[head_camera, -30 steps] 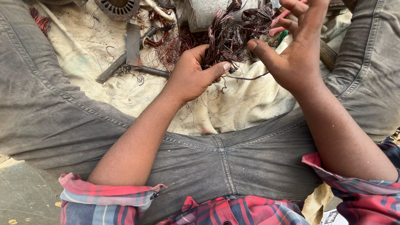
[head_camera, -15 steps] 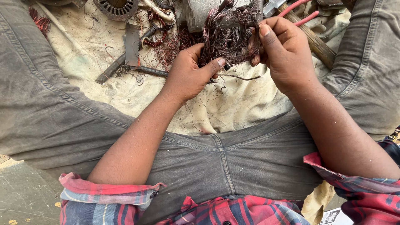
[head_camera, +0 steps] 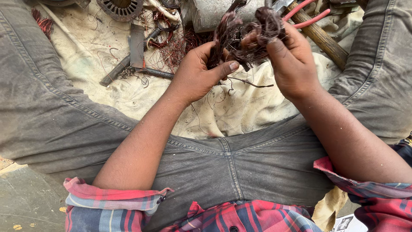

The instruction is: The person sits cross-legged and uses both hands to pull apart and separate strands of reddish-brown wire from a bundle. They repeatedly gather, twist, and pull the wires to loosen them, working over a cloth on the ground with tools and other wire bundles nearby.

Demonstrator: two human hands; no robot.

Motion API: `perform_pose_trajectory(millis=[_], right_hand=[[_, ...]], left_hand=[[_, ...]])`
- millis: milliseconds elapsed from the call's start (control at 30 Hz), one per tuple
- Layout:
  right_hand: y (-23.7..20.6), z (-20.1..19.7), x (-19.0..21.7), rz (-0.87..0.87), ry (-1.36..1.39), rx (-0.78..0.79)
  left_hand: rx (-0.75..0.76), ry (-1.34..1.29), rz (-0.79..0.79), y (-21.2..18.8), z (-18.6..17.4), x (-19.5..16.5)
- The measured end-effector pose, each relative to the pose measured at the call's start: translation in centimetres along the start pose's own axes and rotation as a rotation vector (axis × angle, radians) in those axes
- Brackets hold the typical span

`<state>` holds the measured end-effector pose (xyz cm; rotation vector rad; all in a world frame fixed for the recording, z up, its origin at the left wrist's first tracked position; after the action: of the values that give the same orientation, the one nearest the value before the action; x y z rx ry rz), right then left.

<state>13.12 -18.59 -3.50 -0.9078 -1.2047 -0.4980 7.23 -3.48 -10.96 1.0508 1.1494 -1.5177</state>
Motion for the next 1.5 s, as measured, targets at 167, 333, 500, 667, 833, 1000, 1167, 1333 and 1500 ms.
perform_pose_trajectory(millis=[167, 333, 500, 667, 833, 1000, 1167, 1333, 1500], right_hand=[[-0.6, -3.2, 2.0, -0.084, 0.216, -0.097], [-1.2, -6.7, 3.0, -0.097, 0.311, -0.153], [-2.2, -10.0, 3.4, -0.154, 0.297, -0.236], [-2.6, -11.4, 4.6, -0.200, 0.319, -0.281], [-2.1, -8.3, 5.5, -0.149, 0.287, -0.248], [-1.5, -4.2, 5.8, 0.028, 0.052, -0.156], [-1.4, 0.1, 6.5, 0.122, -0.347, 0.065], [-2.9, 5.7, 7.6, -0.140, -0.973, 0.283], [-2.8, 7.3, 6.6, -0.203, -0.974, 0.239]], left_hand=[[-0.076, -0.103, -0.018, 0.2, -1.3, 0.3], [-0.193, -0.076, -0.094, -0.1, -3.3, 0.8], [-0.189, -0.026, -0.023, -0.1, -3.9, -0.2], [-0.175, 0.089, 0.036, -0.4, -4.3, -1.3], [-0.115, 0.063, 0.147, -0.2, -2.7, -2.1], [0.015, 0.490, 0.298, -0.5, -1.6, -1.8], [0.232, 0.319, 0.109, -1.3, -2.3, 2.3], [0.349, 0.200, -0.152, -1.9, -2.3, 3.6], [0.355, 0.335, 0.123, -1.7, 0.2, -2.4]])
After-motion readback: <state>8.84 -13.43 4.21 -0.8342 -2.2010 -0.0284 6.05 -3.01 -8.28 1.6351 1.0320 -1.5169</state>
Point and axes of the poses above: each hand's wrist, its own y-axis towards the middle knuckle, its own z-axis out of the palm, x = y × z, the point moved 9 cm from there along y, towards the middle knuckle, and after that the axes turned 11 degrees about z, right-handed, at the moved point
